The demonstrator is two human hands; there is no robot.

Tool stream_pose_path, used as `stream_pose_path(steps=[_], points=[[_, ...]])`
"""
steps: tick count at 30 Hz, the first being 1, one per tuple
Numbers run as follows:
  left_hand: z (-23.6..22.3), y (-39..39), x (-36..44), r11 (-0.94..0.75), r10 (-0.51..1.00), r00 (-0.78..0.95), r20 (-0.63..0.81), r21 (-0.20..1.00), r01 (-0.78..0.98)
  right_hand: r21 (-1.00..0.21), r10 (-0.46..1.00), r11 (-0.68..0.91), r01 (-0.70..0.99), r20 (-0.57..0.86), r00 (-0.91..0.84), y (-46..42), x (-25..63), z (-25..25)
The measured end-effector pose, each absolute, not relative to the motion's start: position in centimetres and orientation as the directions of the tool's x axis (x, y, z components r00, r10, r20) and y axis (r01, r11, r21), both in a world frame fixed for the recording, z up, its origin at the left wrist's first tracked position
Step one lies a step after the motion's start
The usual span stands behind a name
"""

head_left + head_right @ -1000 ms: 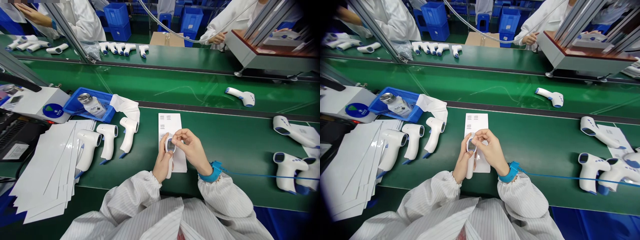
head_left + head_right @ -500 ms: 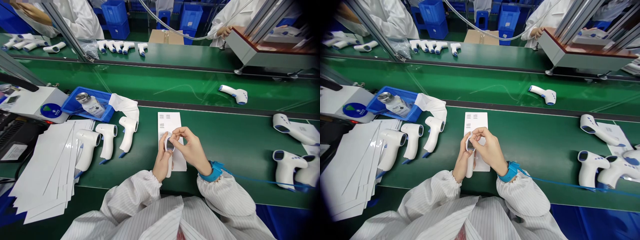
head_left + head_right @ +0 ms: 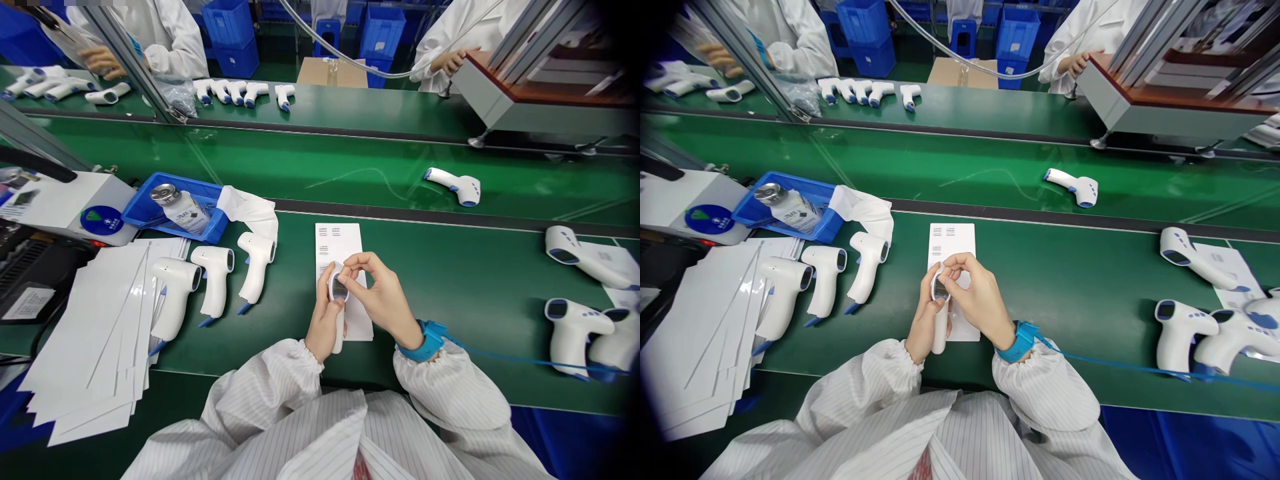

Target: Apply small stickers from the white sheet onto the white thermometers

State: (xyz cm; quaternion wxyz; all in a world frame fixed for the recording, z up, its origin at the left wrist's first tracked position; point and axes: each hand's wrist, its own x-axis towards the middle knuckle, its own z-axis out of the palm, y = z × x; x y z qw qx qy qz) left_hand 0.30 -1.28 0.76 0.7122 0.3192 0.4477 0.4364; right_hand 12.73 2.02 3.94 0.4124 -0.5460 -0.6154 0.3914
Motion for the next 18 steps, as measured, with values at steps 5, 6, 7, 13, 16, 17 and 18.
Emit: stream_pose_path(steps=[5,6,7,13,16,17,18], points=[[0.8,-1.2,0.3,0.409,0.910,0.213,-0.355,0.855,-0.320,-0.846,0.985,0.167,0.507,0.171,-0.039,1.5,12.0,4.1],[0.8,-1.2,0.3,0.409,0.910,0.213,-0.356,0.854,-0.322,-0.828,0.979,0.183,0.531,0.205,-0.018,1.4,11.9,4.0],[0.8,-1.2,0.3,0.412,0.909,0.209,-0.360,0.850,-0.329,-0.818,0.973,0.188,0.543,0.231,0.010,1.4,11.9,3.8],[1.2,-0.7,0.5,0.398,0.917,0.178,-0.356,0.829,-0.393,-0.978,0.986,-0.157,0.135,-0.164,-0.039,2.1,12.3,3.3],[1.9,-0.3,0.7,0.410,0.912,0.149,-0.382,0.847,-0.338,-0.961,0.952,-0.274,-0.035,-0.266,-0.153,2.3,12.8,4.0],[2.2,-0.3,0.7,0.407,0.914,0.134,-0.384,0.856,-0.320,-0.965,0.957,-0.257,-0.052,-0.246,-0.153,2.2,13.0,4.2],[2.4,-0.2,0.7,0.393,0.919,0.115,-0.376,0.866,-0.309,-0.972,0.965,-0.230,-0.056,-0.220,-0.147,2.1,13.2,4.5]])
